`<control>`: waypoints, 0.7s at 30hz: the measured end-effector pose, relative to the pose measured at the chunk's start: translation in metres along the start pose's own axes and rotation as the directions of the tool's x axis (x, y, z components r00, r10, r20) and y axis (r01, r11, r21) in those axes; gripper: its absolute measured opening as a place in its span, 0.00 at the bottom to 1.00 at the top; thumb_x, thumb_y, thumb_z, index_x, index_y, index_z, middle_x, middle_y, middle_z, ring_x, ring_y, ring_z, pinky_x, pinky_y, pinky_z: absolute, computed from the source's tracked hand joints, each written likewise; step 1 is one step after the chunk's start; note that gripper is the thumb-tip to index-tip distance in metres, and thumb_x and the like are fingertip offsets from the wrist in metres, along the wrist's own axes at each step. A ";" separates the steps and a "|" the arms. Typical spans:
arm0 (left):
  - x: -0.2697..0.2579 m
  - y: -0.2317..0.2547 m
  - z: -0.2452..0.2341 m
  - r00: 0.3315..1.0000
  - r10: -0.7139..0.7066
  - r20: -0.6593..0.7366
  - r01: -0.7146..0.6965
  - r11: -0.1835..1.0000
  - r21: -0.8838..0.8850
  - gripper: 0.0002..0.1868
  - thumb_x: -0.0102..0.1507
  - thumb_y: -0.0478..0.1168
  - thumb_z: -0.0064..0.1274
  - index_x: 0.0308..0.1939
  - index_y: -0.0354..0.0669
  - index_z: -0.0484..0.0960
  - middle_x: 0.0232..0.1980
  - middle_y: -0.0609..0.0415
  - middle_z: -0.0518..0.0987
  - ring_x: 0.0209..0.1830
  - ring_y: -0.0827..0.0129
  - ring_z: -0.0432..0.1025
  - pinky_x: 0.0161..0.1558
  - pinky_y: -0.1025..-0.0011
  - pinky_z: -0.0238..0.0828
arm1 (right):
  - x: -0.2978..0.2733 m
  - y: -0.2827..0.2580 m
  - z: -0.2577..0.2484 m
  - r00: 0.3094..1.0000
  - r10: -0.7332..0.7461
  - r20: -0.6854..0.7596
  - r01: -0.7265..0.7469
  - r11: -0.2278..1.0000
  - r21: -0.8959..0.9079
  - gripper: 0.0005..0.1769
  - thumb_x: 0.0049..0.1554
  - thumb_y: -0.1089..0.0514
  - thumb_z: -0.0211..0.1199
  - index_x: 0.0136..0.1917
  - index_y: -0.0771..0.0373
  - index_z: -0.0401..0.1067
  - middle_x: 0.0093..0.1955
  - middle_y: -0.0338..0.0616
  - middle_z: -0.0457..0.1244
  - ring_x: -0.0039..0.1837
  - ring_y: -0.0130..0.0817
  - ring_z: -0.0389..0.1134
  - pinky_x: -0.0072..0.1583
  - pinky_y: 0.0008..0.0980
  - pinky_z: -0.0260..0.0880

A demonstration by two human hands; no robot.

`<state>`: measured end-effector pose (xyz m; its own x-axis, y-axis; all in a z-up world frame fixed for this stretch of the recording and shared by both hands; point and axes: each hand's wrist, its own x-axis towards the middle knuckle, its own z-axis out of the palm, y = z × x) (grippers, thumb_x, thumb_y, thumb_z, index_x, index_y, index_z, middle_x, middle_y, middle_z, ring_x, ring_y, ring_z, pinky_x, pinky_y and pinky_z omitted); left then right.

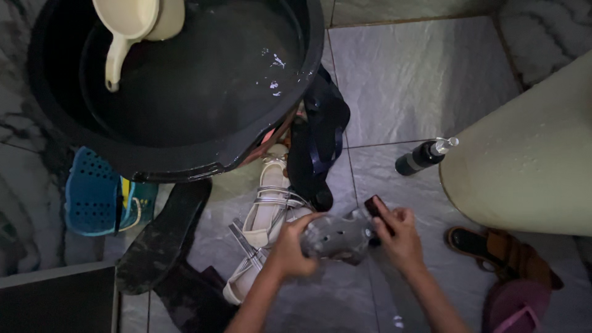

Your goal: The person cleans a pair of shoes by scrubbing them with a brush and rinsing them with water from a plastic scoop.

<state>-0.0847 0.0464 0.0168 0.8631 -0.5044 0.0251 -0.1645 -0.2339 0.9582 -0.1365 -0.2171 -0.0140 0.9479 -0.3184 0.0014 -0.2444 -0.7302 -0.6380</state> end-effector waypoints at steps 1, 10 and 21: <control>0.001 0.000 0.003 1.000 0.001 0.001 -0.001 1.000 -0.002 0.38 0.42 0.33 0.59 0.60 0.38 0.81 0.48 0.45 0.86 0.49 0.60 0.82 0.54 0.68 0.76 | -0.005 0.002 0.006 1.000 0.001 -0.001 -0.001 1.000 -0.002 0.28 0.58 0.53 0.66 0.71 0.35 0.71 0.49 0.46 0.58 0.50 0.41 0.63 0.55 0.36 0.68; 0.011 -0.007 0.016 0.977 -0.121 -0.176 0.092 0.982 -0.164 0.39 0.36 0.36 0.77 0.51 0.36 0.82 0.46 0.50 0.86 0.45 0.70 0.79 0.48 0.70 0.77 | -0.014 0.005 0.035 0.990 0.117 -0.073 -0.115 0.993 0.032 0.29 0.59 0.55 0.61 0.73 0.40 0.69 0.51 0.45 0.57 0.51 0.36 0.63 0.55 0.33 0.65; 0.020 -0.035 0.028 0.763 -0.603 -0.231 0.477 0.767 -0.429 0.26 0.41 0.27 0.55 0.45 0.35 0.83 0.24 0.49 0.80 0.17 0.63 0.72 0.20 0.66 0.66 | 0.002 0.011 0.019 0.999 0.017 -0.047 -0.009 0.987 0.163 0.24 0.64 0.53 0.59 0.74 0.47 0.69 0.52 0.48 0.58 0.54 0.39 0.62 0.59 0.35 0.65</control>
<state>-0.0749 0.0210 -0.0240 0.8683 -0.0522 -0.4933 0.4901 -0.0635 0.8694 -0.1337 -0.2138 -0.0353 0.9328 -0.3593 0.0269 -0.2168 -0.6193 -0.7547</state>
